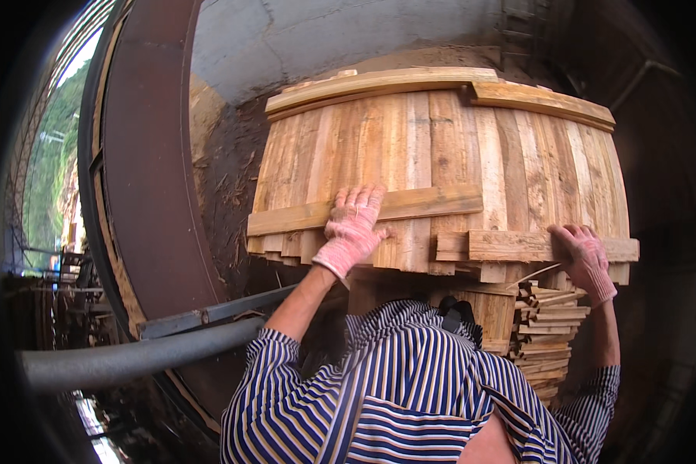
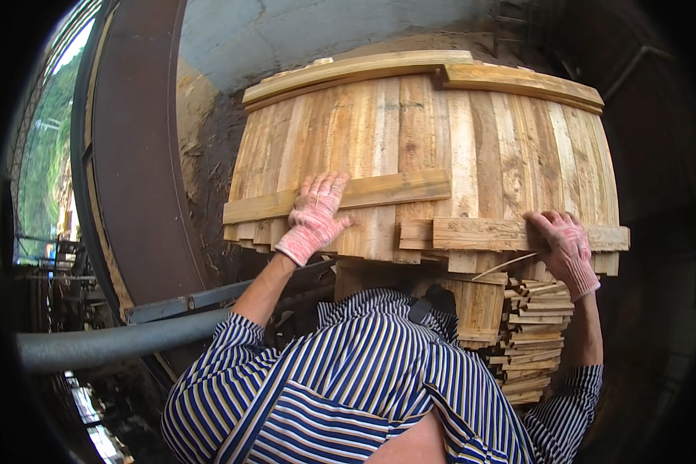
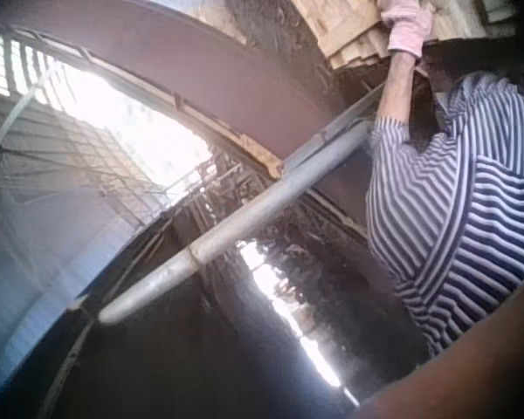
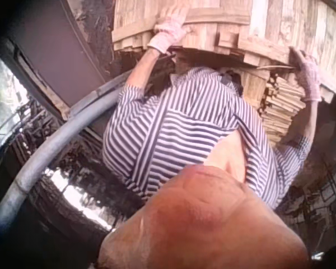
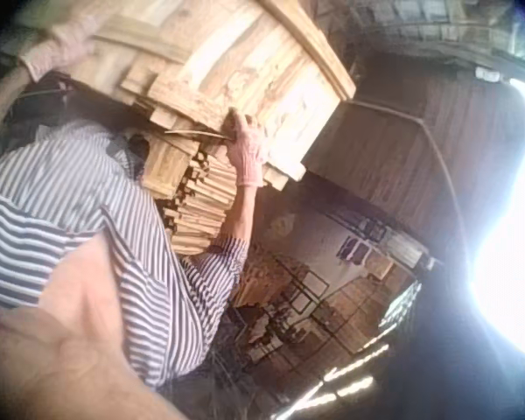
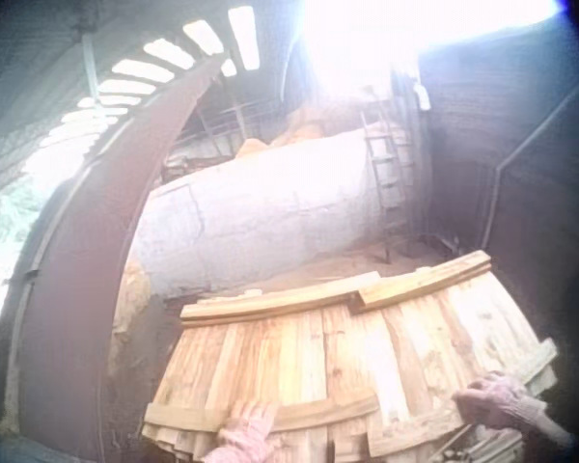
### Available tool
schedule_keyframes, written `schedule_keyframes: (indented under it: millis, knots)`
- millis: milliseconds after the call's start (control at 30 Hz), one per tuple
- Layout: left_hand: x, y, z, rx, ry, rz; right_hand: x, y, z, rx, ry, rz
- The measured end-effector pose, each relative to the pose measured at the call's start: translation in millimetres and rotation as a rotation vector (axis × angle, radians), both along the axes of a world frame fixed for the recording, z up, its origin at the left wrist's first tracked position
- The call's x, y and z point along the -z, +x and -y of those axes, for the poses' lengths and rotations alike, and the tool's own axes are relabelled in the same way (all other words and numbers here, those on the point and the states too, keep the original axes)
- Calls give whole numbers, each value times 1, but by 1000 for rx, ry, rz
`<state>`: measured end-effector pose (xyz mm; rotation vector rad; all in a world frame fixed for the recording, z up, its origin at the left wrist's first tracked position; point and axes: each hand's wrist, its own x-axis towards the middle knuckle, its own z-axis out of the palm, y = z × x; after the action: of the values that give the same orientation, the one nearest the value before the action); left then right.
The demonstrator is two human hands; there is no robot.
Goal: The person repeatedly picks up bundles of wooden planks from a large pile and stacks them onto a growing stack. They wear pink gloves and handle the lumber by hand, lifting and placing the pieces one by one or in small groups.
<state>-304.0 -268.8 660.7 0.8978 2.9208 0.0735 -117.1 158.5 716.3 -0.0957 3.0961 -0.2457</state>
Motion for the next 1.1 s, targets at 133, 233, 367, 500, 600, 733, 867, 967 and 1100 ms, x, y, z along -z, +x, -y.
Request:
schedule_keyframes:
  millis: [133,233,367,500,600,733,867,967,1100]
  knots:
    - [-11,-14,35,148,88,87,2,-6,4,-21,-48,-30]
    - [-6,-20,43,202,49,110,-2,-13,3,6,-11,14]
    - [-1,-28,22,298,257,108,5,-3,-25,76,68,41]
    - [-2,-28,37,328,232,101,35,-8,-34,59,80,-29]
    - [-26,-8,9,337,282,172,39,7,-33,80,-7,-126]
    - [-56,52,-80,370,716,263,55,17,-29,131,-11,-268]
    - [-75,130,-190,672,853,856,84,25,-13,359,22,-584]
    - [-53,187,-271,849,657,1423,111,38,-23,617,-312,-1037]
    - [19,236,-349,417,125,1706,125,148,-52,942,-140,-898]
